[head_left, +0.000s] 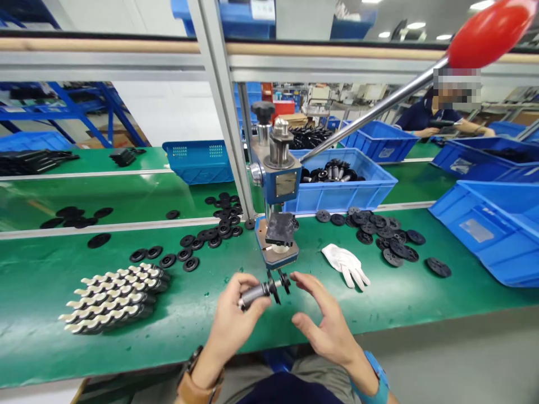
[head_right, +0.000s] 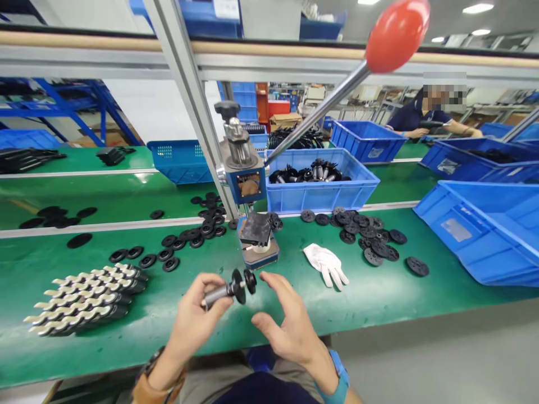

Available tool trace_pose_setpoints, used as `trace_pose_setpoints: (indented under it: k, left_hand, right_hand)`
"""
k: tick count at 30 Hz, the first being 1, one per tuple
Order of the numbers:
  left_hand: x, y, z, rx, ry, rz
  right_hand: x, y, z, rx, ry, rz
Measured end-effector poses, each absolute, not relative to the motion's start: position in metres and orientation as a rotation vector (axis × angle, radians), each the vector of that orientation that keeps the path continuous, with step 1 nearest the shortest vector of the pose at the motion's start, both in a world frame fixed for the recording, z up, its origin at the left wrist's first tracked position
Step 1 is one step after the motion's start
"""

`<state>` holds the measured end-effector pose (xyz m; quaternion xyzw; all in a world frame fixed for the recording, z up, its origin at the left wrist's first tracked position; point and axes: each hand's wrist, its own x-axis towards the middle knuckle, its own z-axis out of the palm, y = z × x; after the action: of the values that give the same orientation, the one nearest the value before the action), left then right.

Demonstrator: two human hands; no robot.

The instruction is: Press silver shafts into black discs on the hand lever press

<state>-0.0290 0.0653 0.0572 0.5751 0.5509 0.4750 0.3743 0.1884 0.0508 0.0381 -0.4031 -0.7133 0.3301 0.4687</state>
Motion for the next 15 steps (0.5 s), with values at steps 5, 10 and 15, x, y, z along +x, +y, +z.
trace_pose_setpoints:
  k: [5,10,15]
  left_hand:
    - [-0.025,0.139,0.119,1.769,1.548,1.319]
    - [-0.005,0.195,0.128,1.985,1.502,1.258]
    - [0.003,0.219,0.124,1.949,1.426,1.286]
  right_hand:
    - [0.198,0.074,0.052,-1.005,-1.656,0.648]
    - [0.206,0.096,0.078,-0.992,-1.540,0.538]
    - [0.216,0.120,0.134,-0.861,-1.357,0.366]
